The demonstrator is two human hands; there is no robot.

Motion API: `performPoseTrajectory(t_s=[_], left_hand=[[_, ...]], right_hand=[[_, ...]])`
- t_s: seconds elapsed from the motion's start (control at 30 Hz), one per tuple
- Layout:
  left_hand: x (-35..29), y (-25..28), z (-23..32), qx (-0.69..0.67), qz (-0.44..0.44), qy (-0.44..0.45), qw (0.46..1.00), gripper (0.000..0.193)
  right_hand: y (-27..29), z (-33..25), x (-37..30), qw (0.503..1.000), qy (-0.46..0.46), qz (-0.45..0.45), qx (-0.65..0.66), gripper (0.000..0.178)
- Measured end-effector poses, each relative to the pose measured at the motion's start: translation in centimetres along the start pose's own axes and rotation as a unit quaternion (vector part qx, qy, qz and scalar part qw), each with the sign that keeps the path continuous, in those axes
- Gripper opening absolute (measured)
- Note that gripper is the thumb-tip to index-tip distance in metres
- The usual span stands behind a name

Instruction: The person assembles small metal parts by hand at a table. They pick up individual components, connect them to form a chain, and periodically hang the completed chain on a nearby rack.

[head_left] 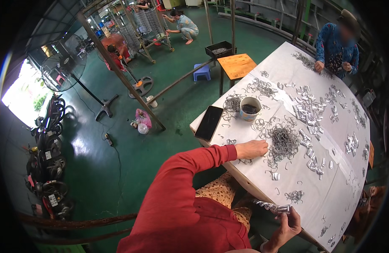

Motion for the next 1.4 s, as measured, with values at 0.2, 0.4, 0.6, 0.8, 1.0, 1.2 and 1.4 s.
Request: performPoseTrajectory(t_s=[0.2, 0.4, 0.6, 0.8, 1.0, 1.2, 1.4], left_hand=[[-0.7, 6.2, 0.2, -0.129, 0.237, 0.014, 0.963, 0.013], [-2.0, 7.2, 11.4, -0.560, 0.107, -0.037, 0.821, 0.017], [-5.9, 9.2, 18.8, -0.463, 0.134, -0.128, 0.867, 0.010], [-4.8, 7.1, 20.6, -0.425, 0.141, -0.144, 0.882, 0.010], [-3.0, 5.0, 16.9, -0.487, 0.048, -0.092, 0.867, 0.018], [-3.1, 3.3, 18.5, -0.537, -0.018, -0.083, 0.839, 0.013], [-3.3, 2.4, 17.1, -0.522, -0.016, -0.064, 0.850, 0.014]], right_hand=[[-1.2, -1.0, -0.5, 1.000, -0.014, 0.005, -0.025, 0.025], [-1.3, -0.4, -0.9, 0.999, -0.013, 0.028, -0.019, 0.018], [-2.4, -1.3, -1.5, 0.998, 0.002, 0.048, -0.036, 0.013], [-1.7, -2.3, -2.0, 0.991, 0.008, 0.025, -0.133, 0.014], [-1.2, -1.8, 1.7, 0.987, 0.052, -0.069, -0.135, 0.021], [10.2, 2.4, 9.3, 0.990, -0.054, 0.023, -0.125, 0.026], [12.6, 10.2, 22.5, 0.788, 0.237, 0.054, -0.565, 0.033]])
Point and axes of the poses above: each hand's wrist, its own x-axis towards the middle knuckle, its own y-axis out of the back of the hand, z = x × y, the point moved 10 cm from there along x, towards the middle knuckle, and after that the axes turned 11 degrees about -z, right-handed, at the moved point
